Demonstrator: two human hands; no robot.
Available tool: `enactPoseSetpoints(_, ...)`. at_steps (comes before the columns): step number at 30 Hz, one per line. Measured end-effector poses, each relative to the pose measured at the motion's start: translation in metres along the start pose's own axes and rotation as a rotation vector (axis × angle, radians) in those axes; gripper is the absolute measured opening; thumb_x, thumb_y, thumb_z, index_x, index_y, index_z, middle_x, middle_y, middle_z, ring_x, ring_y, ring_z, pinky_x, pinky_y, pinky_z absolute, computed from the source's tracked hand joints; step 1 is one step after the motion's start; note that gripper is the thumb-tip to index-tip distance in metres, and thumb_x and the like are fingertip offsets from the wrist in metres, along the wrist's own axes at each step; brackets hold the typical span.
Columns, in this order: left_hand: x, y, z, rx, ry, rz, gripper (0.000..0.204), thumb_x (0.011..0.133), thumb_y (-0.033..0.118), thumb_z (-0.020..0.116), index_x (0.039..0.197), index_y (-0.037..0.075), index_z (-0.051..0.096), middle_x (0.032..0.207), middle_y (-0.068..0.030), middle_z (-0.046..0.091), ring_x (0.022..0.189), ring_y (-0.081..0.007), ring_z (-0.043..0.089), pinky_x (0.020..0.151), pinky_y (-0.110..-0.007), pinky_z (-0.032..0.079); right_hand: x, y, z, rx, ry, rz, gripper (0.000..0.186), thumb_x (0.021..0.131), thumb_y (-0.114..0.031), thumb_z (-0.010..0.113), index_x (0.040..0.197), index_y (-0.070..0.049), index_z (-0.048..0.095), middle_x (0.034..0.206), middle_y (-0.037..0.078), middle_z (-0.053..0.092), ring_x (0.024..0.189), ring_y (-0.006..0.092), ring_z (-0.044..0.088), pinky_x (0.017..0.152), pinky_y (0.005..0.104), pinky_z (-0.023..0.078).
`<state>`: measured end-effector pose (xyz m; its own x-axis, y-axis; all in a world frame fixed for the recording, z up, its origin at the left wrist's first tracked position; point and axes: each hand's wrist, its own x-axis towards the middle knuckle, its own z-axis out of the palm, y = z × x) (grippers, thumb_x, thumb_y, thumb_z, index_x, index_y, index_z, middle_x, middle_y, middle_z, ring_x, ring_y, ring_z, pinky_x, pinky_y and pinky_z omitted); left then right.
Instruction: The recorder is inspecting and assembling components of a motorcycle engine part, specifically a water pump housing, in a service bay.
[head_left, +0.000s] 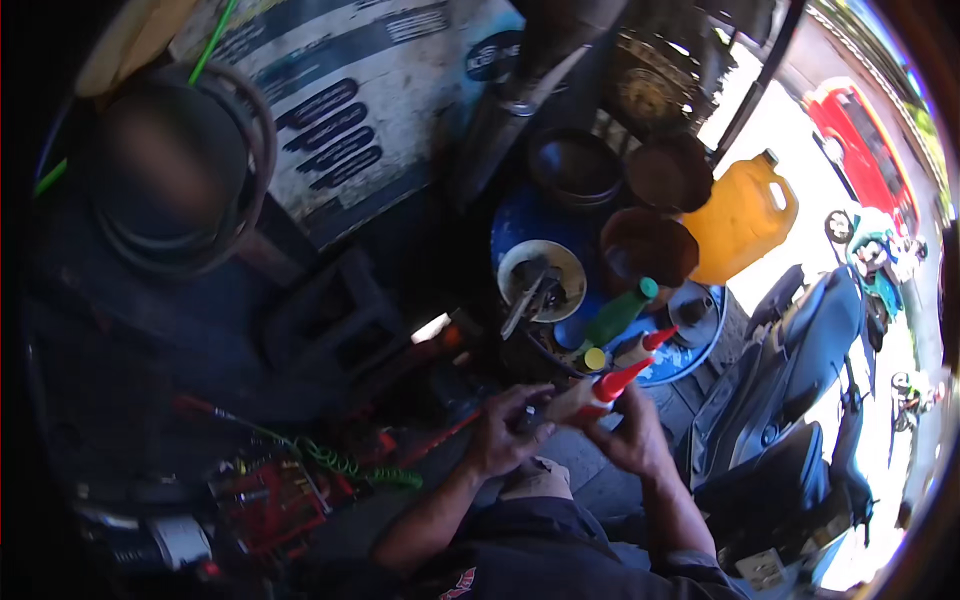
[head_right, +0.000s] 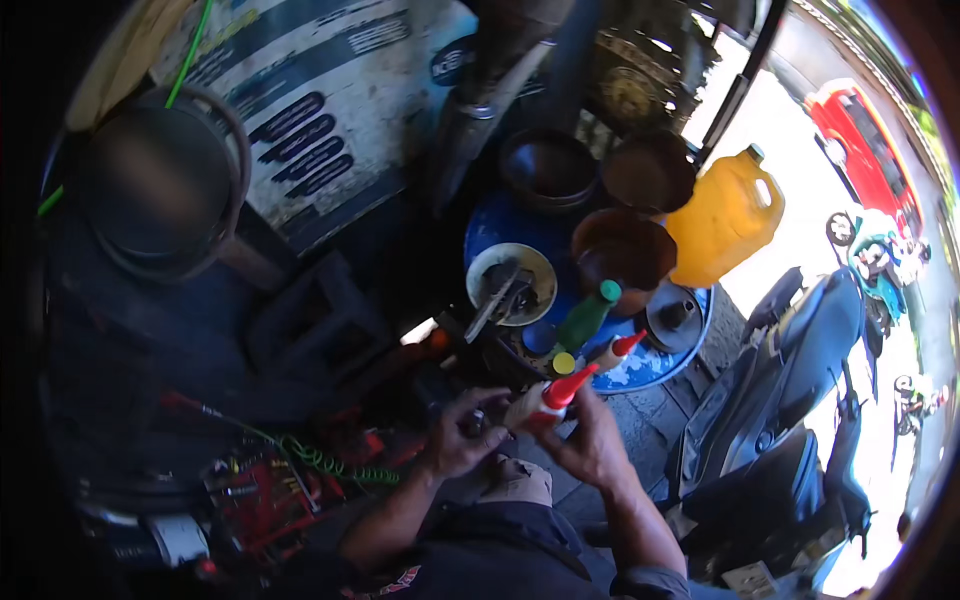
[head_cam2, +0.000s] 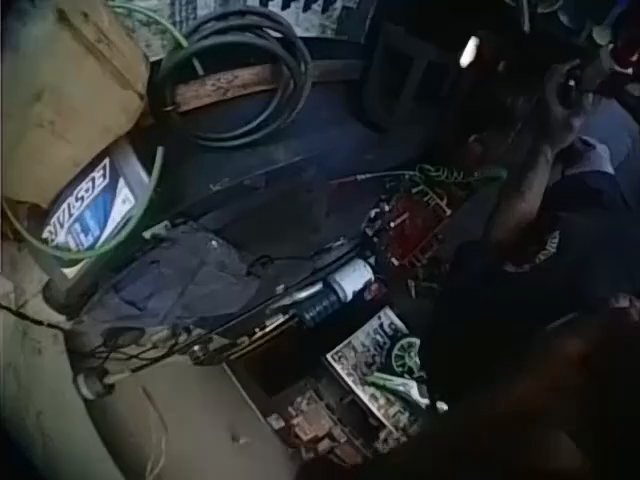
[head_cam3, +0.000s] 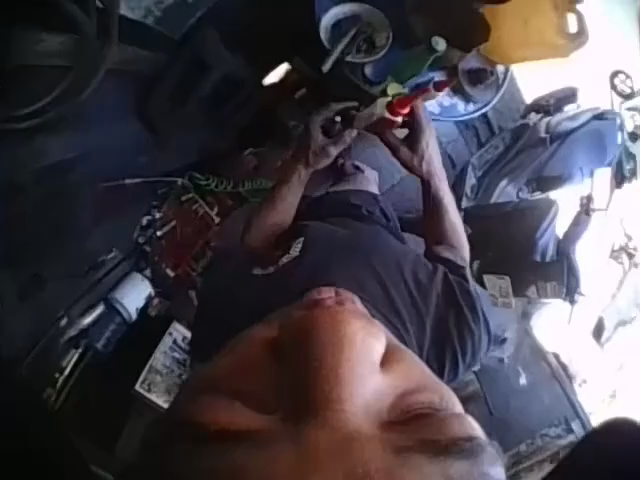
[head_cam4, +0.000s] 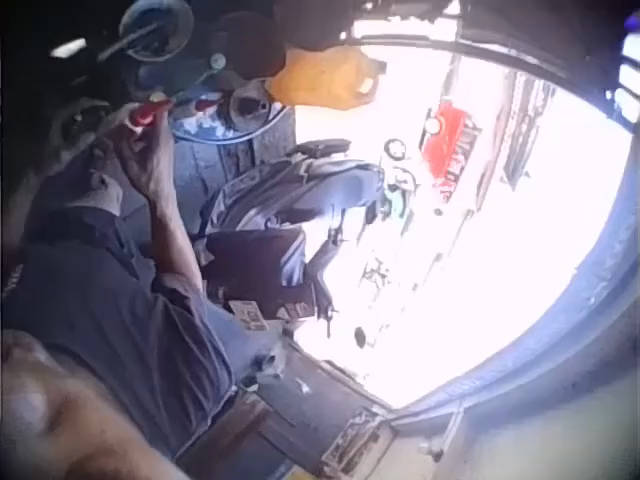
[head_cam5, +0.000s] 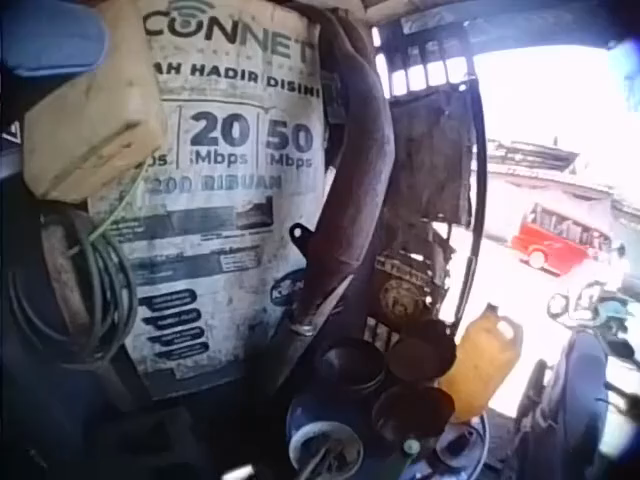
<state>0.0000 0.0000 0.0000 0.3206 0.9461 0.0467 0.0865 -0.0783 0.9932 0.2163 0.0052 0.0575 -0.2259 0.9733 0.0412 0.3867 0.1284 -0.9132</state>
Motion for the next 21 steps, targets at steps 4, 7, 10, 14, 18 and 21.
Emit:
enactPoseSetpoints(4, 0.007, -0.029, -0.006, -0.188, 0.352, -0.131, 0.033, 0.091, 0.015, 0.070, 0.121, 0.005, 0.064, 0.093, 0.0016, 0.064, 0.077, -0.0042, 0.058, 0.063, -0.021, 0.050, 0.083, -0.014, -0.012, -0.029, 0.270, -0.206, 0.036, 0.085, -0.013, 0.075, 0.113, -0.001, 0.057, 0.106, 0.019, 0.065, 0.101, 0.0331, 0.066, 0.086, 0.0411, 0.052)
enactPoseSetpoints(7, -0.007, -0.050, -0.007, -0.286, 0.514, -0.209, 0.029, 0.090, 0.016, 0.071, 0.116, 0.004, 0.066, 0.090, 0.0001, 0.064, 0.074, -0.0047, 0.058, 0.057, -0.022, 0.049, 0.178, 0.003, 0.008, -0.164, 0.363, -0.299, 0.037, 0.084, -0.016, 0.075, 0.112, 0.000, 0.056, 0.102, 0.023, 0.064, 0.100, 0.0401, 0.065, 0.085, 0.0444, 0.051)
enactPoseSetpoints(10, -0.041, -0.071, -0.018, -0.250, 0.593, -0.271, 0.027, 0.091, 0.016, 0.070, 0.113, 0.003, 0.067, 0.091, -0.0023, 0.065, 0.075, -0.0077, 0.061, 0.060, -0.024, 0.051, 0.262, 0.028, 0.034, -0.353, 0.432, -0.261, 0.037, 0.082, -0.019, 0.073, 0.112, -0.001, 0.060, 0.107, 0.024, 0.068, 0.105, 0.0421, 0.064, 0.089, 0.0449, 0.049)
enactPoseSetpoints(14, -0.098, -0.102, -0.038, -0.131, 0.772, -0.444, 0.027, 0.091, 0.015, 0.069, 0.113, 0.000, 0.066, 0.093, -0.0064, 0.068, 0.081, -0.0138, 0.066, 0.068, -0.029, 0.053, 0.320, 0.069, 0.057, -0.485, 0.297, -0.124, 0.041, 0.076, -0.014, 0.072, 0.114, -0.003, 0.061, 0.107, 0.024, 0.068, 0.105, 0.0423, 0.064, 0.089, 0.0476, 0.050)
enactPoseSetpoints(18, -0.149, -0.114, -0.052, -0.227, 0.985, -0.636, 0.025, 0.091, 0.014, 0.068, 0.111, 0.000, 0.066, 0.094, -0.0083, 0.071, 0.085, -0.0148, 0.066, 0.071, -0.030, 0.052, 0.336, 0.087, 0.059, -0.554, 0.030, -0.068, 0.038, 0.073, -0.015, 0.071, 0.108, -0.002, 0.063, 0.104, 0.024, 0.069, 0.101, 0.0423, 0.065, 0.086, 0.0480, 0.052)
enactPoseSetpoints(21, -0.170, -0.117, -0.058, -0.202, 1.073, -0.664, 0.023, 0.092, 0.015, 0.067, 0.109, 0.000, 0.066, 0.093, -0.0077, 0.071, 0.084, -0.0151, 0.067, 0.068, -0.029, 0.051, 0.336, 0.091, 0.061, -0.582, -0.060, -0.045, 0.030, 0.075, -0.016, 0.069, 0.102, -0.004, 0.067, 0.105, 0.024, 0.069, 0.100, 0.0418, 0.065, 0.085, 0.0470, 0.053)
